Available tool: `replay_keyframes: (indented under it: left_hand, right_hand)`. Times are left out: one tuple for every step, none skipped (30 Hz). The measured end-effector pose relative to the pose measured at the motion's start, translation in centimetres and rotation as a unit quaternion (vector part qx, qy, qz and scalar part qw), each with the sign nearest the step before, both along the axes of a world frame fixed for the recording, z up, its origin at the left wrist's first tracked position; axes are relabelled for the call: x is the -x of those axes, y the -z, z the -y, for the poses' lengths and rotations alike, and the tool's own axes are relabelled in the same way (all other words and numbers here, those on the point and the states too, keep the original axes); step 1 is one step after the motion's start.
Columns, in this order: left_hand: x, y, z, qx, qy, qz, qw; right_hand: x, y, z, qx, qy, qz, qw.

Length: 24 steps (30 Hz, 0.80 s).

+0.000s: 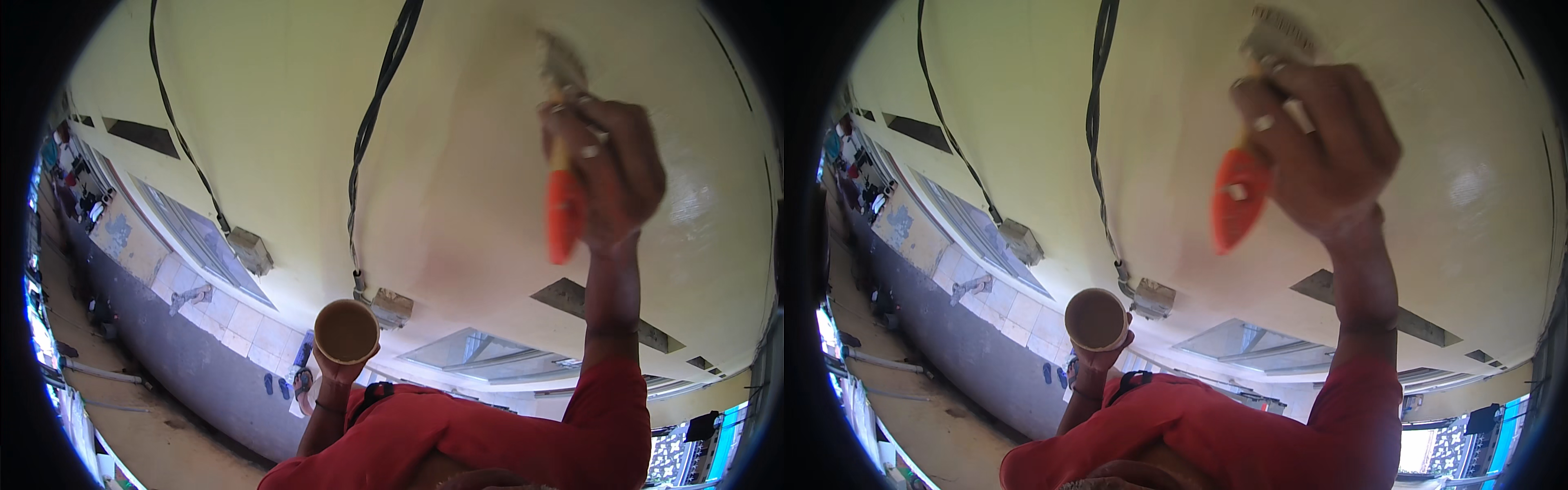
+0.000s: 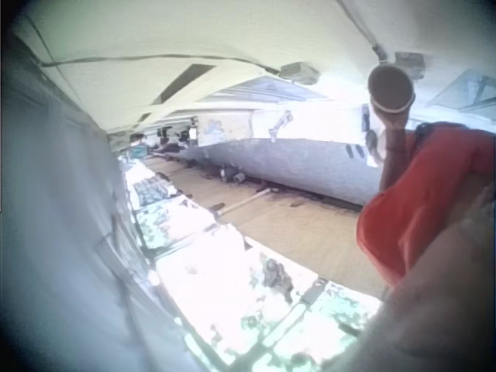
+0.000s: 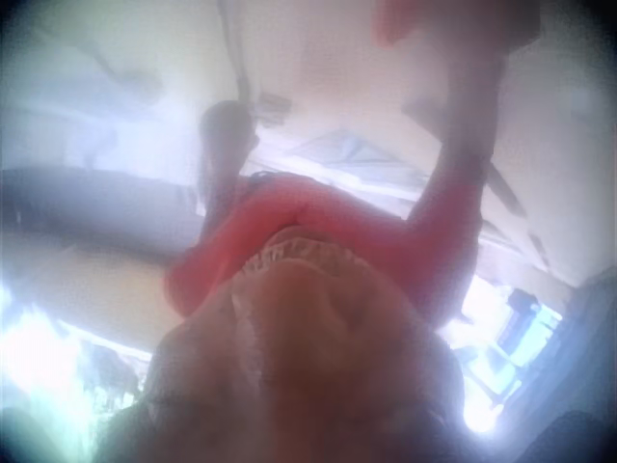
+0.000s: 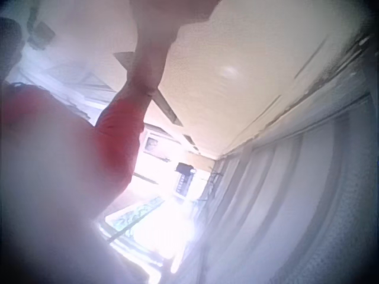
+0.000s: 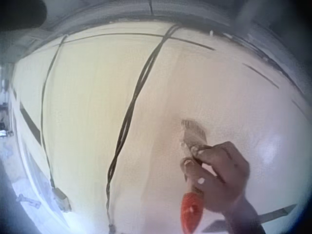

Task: The person paints a ceiling using a paintbrush and a small container of paint. They repeatedly dip the brush into the container and apply paint to the ceiling surface in long strokes, working around visible electrical conduits and fixtures.

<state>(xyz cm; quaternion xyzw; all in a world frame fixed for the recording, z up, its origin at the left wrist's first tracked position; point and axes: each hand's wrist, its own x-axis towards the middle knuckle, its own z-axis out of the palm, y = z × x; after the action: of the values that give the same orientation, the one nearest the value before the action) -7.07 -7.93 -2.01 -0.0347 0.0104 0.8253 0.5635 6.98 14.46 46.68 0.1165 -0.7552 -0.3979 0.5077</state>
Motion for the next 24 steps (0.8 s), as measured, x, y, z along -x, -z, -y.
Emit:
replay_keyframes:
  left_hand:
    - [-0.1,-0.1,-0.2,-0.003,0.001,0.007,1.000]
    - [-0.2,-0.3,-0.3,-0.006,0.001,0.015,1.000]
    - [-0.2,-0.3,-0.4,-0.014,0.002,0.016,1.000]
    - [-0.2,0.9,-0.5,-0.048,0.011,0.021,0.999]
    - [-0.3,2.1,-0.8,-0.083,0.025,0.026,0.996]
    - [-0.3,3.3,-0.9,-0.116,0.037,0.029,0.992]
    - [-0.3,3.3,-0.7,-0.100,0.033,0.024,0.994]
    - [-0.2,3.2,-0.6,-0.099,0.033,0.024,0.994]
    - [-0.2,3.3,-0.7,-0.098,0.036,0.024,0.994]
    - [0.0,3.3,-0.1,-0.093,0.026,0.021,0.995]
    - [0.4,3.8,0.3,-0.107,0.019,0.017,0.994]
    - [0.5,4.1,0.4,-0.107,0.018,0.018,0.994]
    - [0.5,4.4,0.1,-0.109,0.022,0.019,0.994]
    - [0.5,4.6,-0.1,-0.110,0.026,0.020,0.993]
    - [0.4,4.6,-0.3,-0.108,0.030,0.026,0.993]
    - [0.4,4.3,-0.4,-0.107,0.029,0.039,0.993]
    - [0.5,4.0,-0.6,-0.107,0.028,0.050,0.993]
    - [0.4,3.7,-0.6,-0.105,0.029,0.063,0.992]
    - [0.4,3.9,-0.8,-0.099,0.025,0.044,0.994]
    - [0.4,3.8,-1.1,-0.095,0.024,0.030,0.995]
    - [0.5,3.8,-1.0,-0.089,0.017,0.017,0.996]
    - [0.4,3.6,-1.0,-0.085,0.016,0.009,0.996]
    - [0.3,3.3,-1.3,-0.084,0.018,0.007,0.996]
    - [0.1,3.0,-1.6,-0.083,0.022,0.006,0.996]
  right_hand:
    - [0.8,1.8,-0.1,0.008,0.039,0.024,0.999]
    - [1.3,4.4,-0.2,-0.002,0.096,0.065,0.993]
    - [2.0,7.3,0.1,-0.035,0.107,0.100,0.989]
    - [2.2,9.9,0.7,-0.036,0.112,0.185,0.976]
    - [1.8,11.6,1.0,-0.011,0.086,0.261,0.961]
    - [1.6,13.3,1.3,0.019,0.060,0.336,0.940]
    - [1.9,12.6,1.1,0.037,0.040,0.333,0.941]
    - [2.3,10.8,0.6,0.057,0.026,0.309,0.949]
    - [2.5,9.1,0.1,0.077,0.013,0.284,0.956]
    - [3.5,5.9,-1.0,0.100,-0.009,0.239,0.966]
    - [4.1,2.4,-1.7,0.101,0.039,0.202,0.973]
    - [3.7,-1.7,-1.4,0.252,0.008,0.169,0.953]
    - [3.1,-5.3,-1.4,0.362,-0.021,0.126,0.923]
    - [2.5,-8.2,-1.4,0.465,-0.051,0.081,0.880]
    - [1.7,-10.5,-1.4,0.412,-0.076,0.042,0.907]
    - [1.8,-12.0,-0.8,0.358,-0.107,0.009,0.928]
    - [2.2,-12.4,0.6,0.289,-0.113,-0.022,0.950]
    - [2.3,-12.2,0.7,0.176,-0.067,-0.019,0.982]
    - [2.4,-11.8,0.4,0.060,-0.021,-0.017,0.998]
    - [2.6,-11.1,0.0,-0.057,0.027,-0.016,0.998]
    - [3.4,-8.7,-0.4,-0.084,0.064,0.018,0.994]
    - [3.8,-6.0,-0.5,-0.100,0.116,0.071,0.986]
    - [4.0,-3.4,-0.5,-0.140,0.116,0.120,0.976]
    - [3.5,-1.3,0.2,-0.148,0.109,0.177,0.967]
